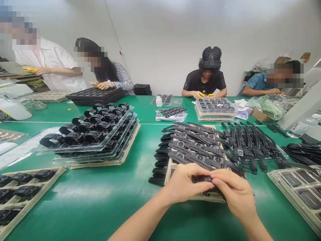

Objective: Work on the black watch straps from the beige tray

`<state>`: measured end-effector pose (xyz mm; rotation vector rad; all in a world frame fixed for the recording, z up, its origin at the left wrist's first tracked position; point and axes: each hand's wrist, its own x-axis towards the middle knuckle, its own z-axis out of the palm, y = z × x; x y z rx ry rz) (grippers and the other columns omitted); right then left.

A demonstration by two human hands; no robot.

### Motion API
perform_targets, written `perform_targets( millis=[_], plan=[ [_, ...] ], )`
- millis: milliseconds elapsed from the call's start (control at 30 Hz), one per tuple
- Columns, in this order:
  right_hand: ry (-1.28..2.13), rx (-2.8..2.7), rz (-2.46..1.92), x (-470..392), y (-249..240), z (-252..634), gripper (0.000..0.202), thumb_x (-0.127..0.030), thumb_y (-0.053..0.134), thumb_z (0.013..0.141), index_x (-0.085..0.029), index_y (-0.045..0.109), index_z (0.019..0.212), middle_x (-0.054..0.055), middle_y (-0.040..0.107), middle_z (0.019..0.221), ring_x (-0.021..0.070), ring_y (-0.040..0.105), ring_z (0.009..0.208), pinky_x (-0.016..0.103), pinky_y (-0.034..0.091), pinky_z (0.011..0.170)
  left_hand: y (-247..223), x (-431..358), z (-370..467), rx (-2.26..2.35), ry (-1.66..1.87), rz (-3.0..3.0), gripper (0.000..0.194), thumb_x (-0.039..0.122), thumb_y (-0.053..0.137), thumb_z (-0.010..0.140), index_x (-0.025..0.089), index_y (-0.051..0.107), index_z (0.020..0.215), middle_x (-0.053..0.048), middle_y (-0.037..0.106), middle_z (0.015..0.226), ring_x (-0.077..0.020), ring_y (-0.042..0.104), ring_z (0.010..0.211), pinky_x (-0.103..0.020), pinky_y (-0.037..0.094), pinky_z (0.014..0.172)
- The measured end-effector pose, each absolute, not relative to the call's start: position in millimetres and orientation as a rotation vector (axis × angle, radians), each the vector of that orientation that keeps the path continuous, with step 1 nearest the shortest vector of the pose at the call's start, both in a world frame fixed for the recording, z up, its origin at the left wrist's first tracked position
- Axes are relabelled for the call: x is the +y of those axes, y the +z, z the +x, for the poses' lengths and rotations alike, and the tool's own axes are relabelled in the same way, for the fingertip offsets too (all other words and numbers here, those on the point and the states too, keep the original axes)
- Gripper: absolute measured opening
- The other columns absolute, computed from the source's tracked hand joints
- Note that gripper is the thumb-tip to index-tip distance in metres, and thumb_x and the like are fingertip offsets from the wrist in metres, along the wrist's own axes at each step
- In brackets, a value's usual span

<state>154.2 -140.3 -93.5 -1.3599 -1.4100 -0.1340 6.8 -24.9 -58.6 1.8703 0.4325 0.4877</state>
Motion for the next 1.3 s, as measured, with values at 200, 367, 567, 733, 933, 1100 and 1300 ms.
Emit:
perform_targets(
  millis=[200,367,567,733,933,1100,1300],
  plan=[
    [-0.242,-1.548,-1.366,-142,-88,157,0.027,-0.022,0.067,0.081,-0.02,0.068,0.108,-0.004,0.067,0.11,-0.0076,0.064,0.107,-0.002,0.051,0.098,-54,-25,3,0.456,0.327,1.684,0.041,0.039,0.07,0.08,0.014,0.053,0.108,0.001,0.067,0.092,-0.0004,0.056,0.079,-0.008,0.042,0.069],
    [-0.159,-1.544,-1.351,-144,-86,158,0.016,-0.016,0.064,0.081,-0.017,0.075,0.093,-0.001,0.069,0.099,-0.0041,0.067,0.096,0.0,0.054,0.09,-52,-16,-1,0.223,0.46,2.166,0.026,0.037,0.064,0.089,0.015,0.069,0.102,0.001,0.069,0.102,-0.0006,0.059,0.094,-0.008,0.043,0.085],
    [0.219,-1.312,-1.401,-145,-90,157,0.018,-0.031,0.063,0.084,-0.018,0.075,0.088,0.0,0.069,0.095,-0.0048,0.067,0.091,-0.004,0.051,0.085,-60,-11,4,-0.308,1.074,2.7,0.014,0.008,0.055,0.089,0.011,0.062,0.1,-0.001,0.067,0.098,-0.0051,0.056,0.092,-0.016,0.046,0.088],
    [0.346,-1.257,-1.372,-146,-90,157,0.024,-0.038,0.071,0.076,-0.014,0.071,0.08,0.002,0.066,0.09,-0.0029,0.066,0.089,-0.002,0.053,0.083,-60,-29,2,-0.26,1.302,3.009,0.008,0.012,0.062,0.083,0.009,0.063,0.09,-0.005,0.063,0.086,-0.0119,0.051,0.08,-0.026,0.04,0.07],
    [0.331,-1.117,-1.307,-152,-92,155,0.025,-0.034,0.075,0.073,-0.011,0.068,0.067,0.005,0.068,0.086,-0.0005,0.067,0.083,0.001,0.055,0.078,-54,-31,0,-0.478,1.544,3.009,0.012,0.015,0.067,0.077,0.006,0.065,0.086,-0.006,0.059,0.079,-0.0103,0.048,0.07,-0.028,0.035,0.061],
    [0.206,-1.175,-1.308,-152,-88,153,0.017,-0.03,0.072,0.076,-0.013,0.069,0.073,0.002,0.069,0.09,-0.0006,0.068,0.088,0.001,0.055,0.081,-46,-25,-8,-0.512,1.576,3.005,0.018,0.019,0.071,0.075,0.006,0.068,0.088,-0.007,0.061,0.081,-0.0112,0.051,0.071,-0.029,0.04,0.06],
    [0.068,-1.481,-1.38,-150,-69,147,0.022,-0.029,0.067,0.081,-0.026,0.075,0.101,-0.005,0.069,0.099,-0.005,0.068,0.091,-0.006,0.049,0.085,-36,-26,-17,-0.438,1.594,2.944,0.017,0.018,0.065,0.082,0.007,0.065,0.095,-0.006,0.063,0.084,-0.0112,0.051,0.074,-0.028,0.042,0.064]
  ],
)
